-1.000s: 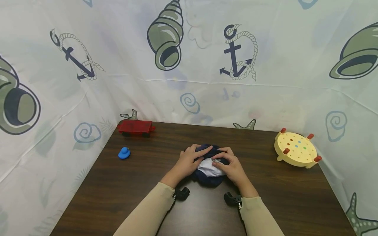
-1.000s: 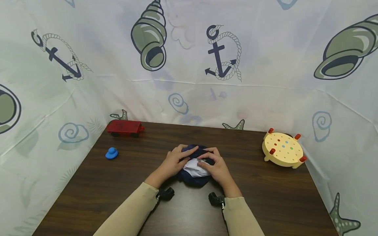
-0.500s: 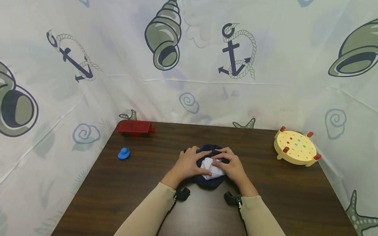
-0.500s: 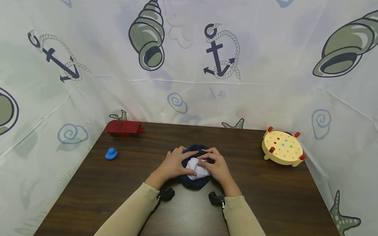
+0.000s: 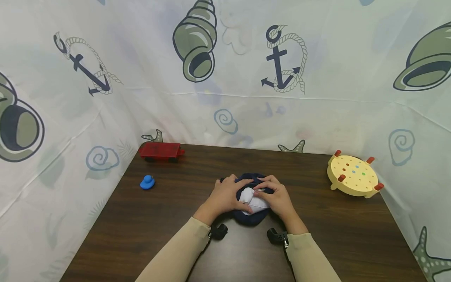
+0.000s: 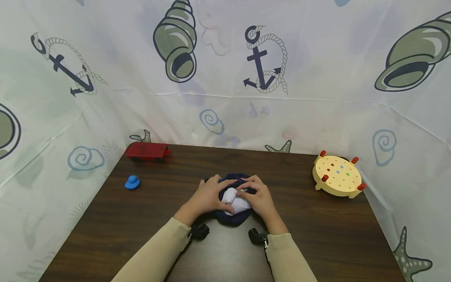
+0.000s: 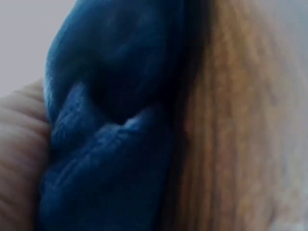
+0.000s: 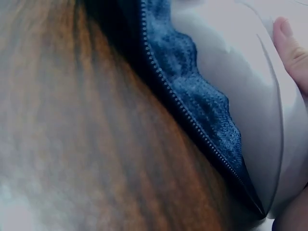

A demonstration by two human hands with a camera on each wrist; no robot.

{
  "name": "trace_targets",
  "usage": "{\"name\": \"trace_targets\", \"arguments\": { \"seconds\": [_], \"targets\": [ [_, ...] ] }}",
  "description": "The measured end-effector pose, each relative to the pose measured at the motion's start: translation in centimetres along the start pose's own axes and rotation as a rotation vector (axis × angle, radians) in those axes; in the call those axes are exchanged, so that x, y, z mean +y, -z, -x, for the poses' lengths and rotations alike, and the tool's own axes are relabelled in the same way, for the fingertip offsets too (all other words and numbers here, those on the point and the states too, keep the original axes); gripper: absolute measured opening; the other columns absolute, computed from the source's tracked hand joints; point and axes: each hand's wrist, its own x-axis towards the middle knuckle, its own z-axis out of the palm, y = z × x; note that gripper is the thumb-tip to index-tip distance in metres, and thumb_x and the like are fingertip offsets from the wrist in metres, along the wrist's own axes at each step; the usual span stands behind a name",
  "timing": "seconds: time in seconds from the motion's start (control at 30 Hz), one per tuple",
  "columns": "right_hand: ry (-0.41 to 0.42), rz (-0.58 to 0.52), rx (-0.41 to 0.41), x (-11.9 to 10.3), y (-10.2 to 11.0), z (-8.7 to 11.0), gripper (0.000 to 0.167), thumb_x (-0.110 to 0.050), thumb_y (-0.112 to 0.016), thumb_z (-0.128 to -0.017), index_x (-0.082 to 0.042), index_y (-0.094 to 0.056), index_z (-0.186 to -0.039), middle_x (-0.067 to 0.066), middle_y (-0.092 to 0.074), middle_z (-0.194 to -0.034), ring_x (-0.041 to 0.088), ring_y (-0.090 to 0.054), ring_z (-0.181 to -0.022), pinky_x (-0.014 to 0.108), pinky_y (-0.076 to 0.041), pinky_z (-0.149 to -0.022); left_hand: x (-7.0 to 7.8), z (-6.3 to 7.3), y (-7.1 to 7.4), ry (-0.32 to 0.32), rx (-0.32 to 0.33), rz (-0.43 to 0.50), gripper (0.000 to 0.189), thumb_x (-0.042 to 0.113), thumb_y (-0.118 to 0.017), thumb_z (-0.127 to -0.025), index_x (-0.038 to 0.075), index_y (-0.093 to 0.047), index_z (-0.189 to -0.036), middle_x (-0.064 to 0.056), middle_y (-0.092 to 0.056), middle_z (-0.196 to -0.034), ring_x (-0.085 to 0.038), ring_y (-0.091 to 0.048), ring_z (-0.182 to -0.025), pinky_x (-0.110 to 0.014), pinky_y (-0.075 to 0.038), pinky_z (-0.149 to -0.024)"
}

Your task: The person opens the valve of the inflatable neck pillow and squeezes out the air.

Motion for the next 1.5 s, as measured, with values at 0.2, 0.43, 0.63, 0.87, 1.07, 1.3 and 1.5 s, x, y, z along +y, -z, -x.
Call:
{"name": "trace_targets", "arguments": {
  "seconds": [0.2, 0.43, 0.63, 0.87, 1.07, 1.3, 1.5],
  "targets": [
    [0.012, -0.014, 0.032, -0.27, -0.16, 0.03, 0.015, -0.007, -0.094, -0.083, -0.014, -0.088, -0.096, 0.011, -0.073, -0.115, 0.030, -0.065, -0.125, 0.021, -0.044, -0.106, 0.51, -0.02, -0.12, 0.014, 0.039, -0.009, 0.099, 0.077, -0.085, -0.078, 0.049, -0.042, -0.163, -0.005, -0.066, -0.126, -0.024, -0.067, -0.116, -0.053, -0.043, -0.091],
    [0.035, -0.033, 0.038, -0.20, -0.20, 0.08, 0.018, -0.002, -0.092, -0.084, -0.011, -0.087, -0.098, 0.012, -0.071, -0.110, 0.024, -0.065, -0.119, 0.020, -0.048, -0.103, 0.62, 0.07, -0.19, 0.022, 0.065, -0.033, 0.110, 0.074, -0.084, -0.082, 0.055, -0.021, -0.170, -0.006, -0.069, -0.121, -0.025, -0.069, -0.111, -0.057, -0.048, -0.093],
    [0.085, -0.086, -0.026, -0.14, 0.15, 0.24, 0.021, -0.002, -0.091, -0.085, -0.011, -0.084, -0.103, 0.015, -0.069, -0.118, 0.025, -0.062, -0.123, 0.020, -0.048, -0.107, 0.61, 0.16, -0.43, 0.047, 0.107, -0.018, 0.087, 0.066, -0.086, -0.086, 0.050, -0.047, -0.162, -0.002, -0.071, -0.122, -0.022, -0.069, -0.110, -0.053, -0.046, -0.089],
    [0.121, -0.110, -0.034, -0.32, 0.08, 0.32, 0.018, 0.002, -0.087, -0.089, -0.007, -0.083, -0.104, 0.020, -0.068, -0.117, 0.022, -0.063, -0.120, 0.021, -0.048, -0.106, 0.66, 0.19, -0.38, 0.068, 0.138, 0.031, 0.072, 0.051, -0.091, -0.088, 0.048, -0.060, -0.153, 0.000, -0.071, -0.115, -0.021, -0.069, -0.104, -0.049, -0.044, -0.087],
    [0.139, -0.090, 0.001, -0.54, -0.29, 0.28, 0.016, 0.003, -0.087, -0.087, -0.007, -0.084, -0.100, 0.017, -0.068, -0.109, 0.016, -0.064, -0.114, 0.022, -0.049, -0.104, 0.66, 0.20, -0.24, 0.056, 0.155, 0.046, 0.063, 0.049, -0.090, -0.089, 0.044, -0.067, -0.147, -0.001, -0.072, -0.115, -0.021, -0.069, -0.104, -0.051, -0.045, -0.088],
    [0.140, -0.111, -0.006, -0.69, -0.47, 0.38, 0.016, 0.004, -0.086, -0.088, -0.006, -0.084, -0.099, 0.016, -0.067, -0.104, 0.017, -0.064, -0.108, 0.023, -0.049, -0.102, 0.60, 0.24, -0.20, 0.053, 0.150, 0.082, 0.056, 0.048, -0.089, -0.091, 0.042, -0.070, -0.143, 0.000, -0.068, -0.114, -0.020, -0.067, -0.101, -0.050, -0.043, -0.087],
    [0.153, -0.100, -0.016, -0.83, -0.64, 0.42, 0.015, 0.003, -0.086, -0.088, -0.006, -0.084, -0.100, 0.014, -0.067, -0.101, 0.022, -0.065, -0.104, 0.024, -0.049, -0.100, 0.41, 0.20, -0.24, 0.046, 0.160, 0.130, 0.049, 0.043, -0.091, -0.090, 0.040, -0.074, -0.136, -0.003, -0.061, -0.122, -0.022, -0.062, -0.107, -0.049, -0.040, -0.087]
  ]
}}
